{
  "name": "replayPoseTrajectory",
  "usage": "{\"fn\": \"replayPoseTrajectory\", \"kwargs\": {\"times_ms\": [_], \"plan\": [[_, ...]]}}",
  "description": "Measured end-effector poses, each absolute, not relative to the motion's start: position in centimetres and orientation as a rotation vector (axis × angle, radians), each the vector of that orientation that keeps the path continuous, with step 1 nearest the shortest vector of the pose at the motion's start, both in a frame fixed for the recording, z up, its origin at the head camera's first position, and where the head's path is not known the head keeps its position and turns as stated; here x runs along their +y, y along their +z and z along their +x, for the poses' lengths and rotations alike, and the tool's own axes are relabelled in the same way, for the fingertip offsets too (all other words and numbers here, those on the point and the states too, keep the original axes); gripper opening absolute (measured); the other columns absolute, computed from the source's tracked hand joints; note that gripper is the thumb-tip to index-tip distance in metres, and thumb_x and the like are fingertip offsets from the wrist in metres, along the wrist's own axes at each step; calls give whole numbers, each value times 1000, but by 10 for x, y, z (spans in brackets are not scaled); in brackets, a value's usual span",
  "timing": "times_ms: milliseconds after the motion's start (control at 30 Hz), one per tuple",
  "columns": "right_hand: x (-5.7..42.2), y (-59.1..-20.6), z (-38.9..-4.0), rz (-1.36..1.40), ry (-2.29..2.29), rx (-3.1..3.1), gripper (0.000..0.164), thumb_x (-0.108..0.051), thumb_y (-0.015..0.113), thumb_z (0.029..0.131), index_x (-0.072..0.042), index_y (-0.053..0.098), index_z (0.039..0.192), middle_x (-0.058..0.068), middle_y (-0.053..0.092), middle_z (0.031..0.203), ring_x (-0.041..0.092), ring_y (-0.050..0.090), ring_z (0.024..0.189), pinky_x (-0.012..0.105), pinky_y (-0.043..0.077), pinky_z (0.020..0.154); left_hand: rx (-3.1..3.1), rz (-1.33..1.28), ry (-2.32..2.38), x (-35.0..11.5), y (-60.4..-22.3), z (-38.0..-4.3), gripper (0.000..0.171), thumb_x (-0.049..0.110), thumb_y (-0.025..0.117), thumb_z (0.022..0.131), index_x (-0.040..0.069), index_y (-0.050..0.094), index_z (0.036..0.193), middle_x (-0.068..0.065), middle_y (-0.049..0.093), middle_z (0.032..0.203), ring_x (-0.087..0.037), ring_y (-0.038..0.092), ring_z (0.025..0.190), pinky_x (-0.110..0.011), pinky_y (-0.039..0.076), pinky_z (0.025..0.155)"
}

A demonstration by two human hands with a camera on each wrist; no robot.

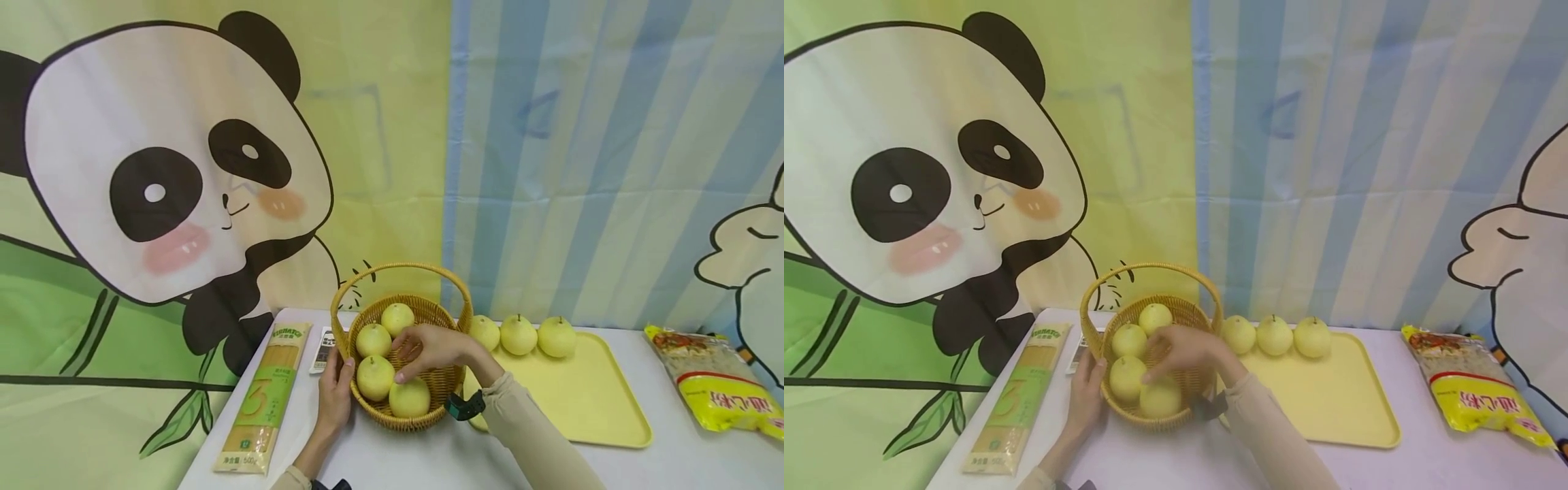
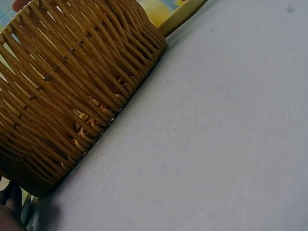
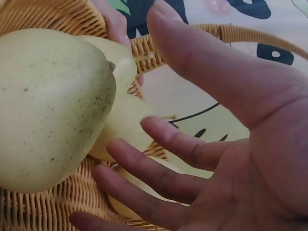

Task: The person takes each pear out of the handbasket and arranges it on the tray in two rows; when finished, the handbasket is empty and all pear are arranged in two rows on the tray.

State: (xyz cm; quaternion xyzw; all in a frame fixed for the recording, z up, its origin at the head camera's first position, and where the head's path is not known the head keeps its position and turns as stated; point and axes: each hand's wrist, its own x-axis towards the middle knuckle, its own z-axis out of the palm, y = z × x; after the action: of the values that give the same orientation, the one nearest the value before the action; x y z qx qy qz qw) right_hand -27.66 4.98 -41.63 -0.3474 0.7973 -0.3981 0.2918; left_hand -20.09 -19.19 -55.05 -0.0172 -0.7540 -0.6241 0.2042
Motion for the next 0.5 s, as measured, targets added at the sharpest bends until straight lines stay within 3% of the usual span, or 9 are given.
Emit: {"fn": "replayPoseTrajectory", "kwargs": {"times_ms": [233, 500], "plan": [[43, -431, -284, -832, -1102, 2042, 56, -23, 91, 85, -3, 63, 129, 17, 70, 124, 22, 68, 109, 36, 63, 87, -2079, -66, -1734, -192, -552, -203, 53, 20, 50, 112, 16, 40, 164, -11, 49, 164, -26, 44, 153, -11, 34, 118], [44, -447, -285, -853, -1045, 2017, 43, -23, 92, 84, -12, 67, 117, 12, 69, 119, 21, 64, 108, 30, 56, 85, -2084, -55, -1696, -191, -554, -202, 53, 19, 50, 112, 13, 41, 164, -16, 47, 165, -33, 41, 154, -8, 30, 118]]}}
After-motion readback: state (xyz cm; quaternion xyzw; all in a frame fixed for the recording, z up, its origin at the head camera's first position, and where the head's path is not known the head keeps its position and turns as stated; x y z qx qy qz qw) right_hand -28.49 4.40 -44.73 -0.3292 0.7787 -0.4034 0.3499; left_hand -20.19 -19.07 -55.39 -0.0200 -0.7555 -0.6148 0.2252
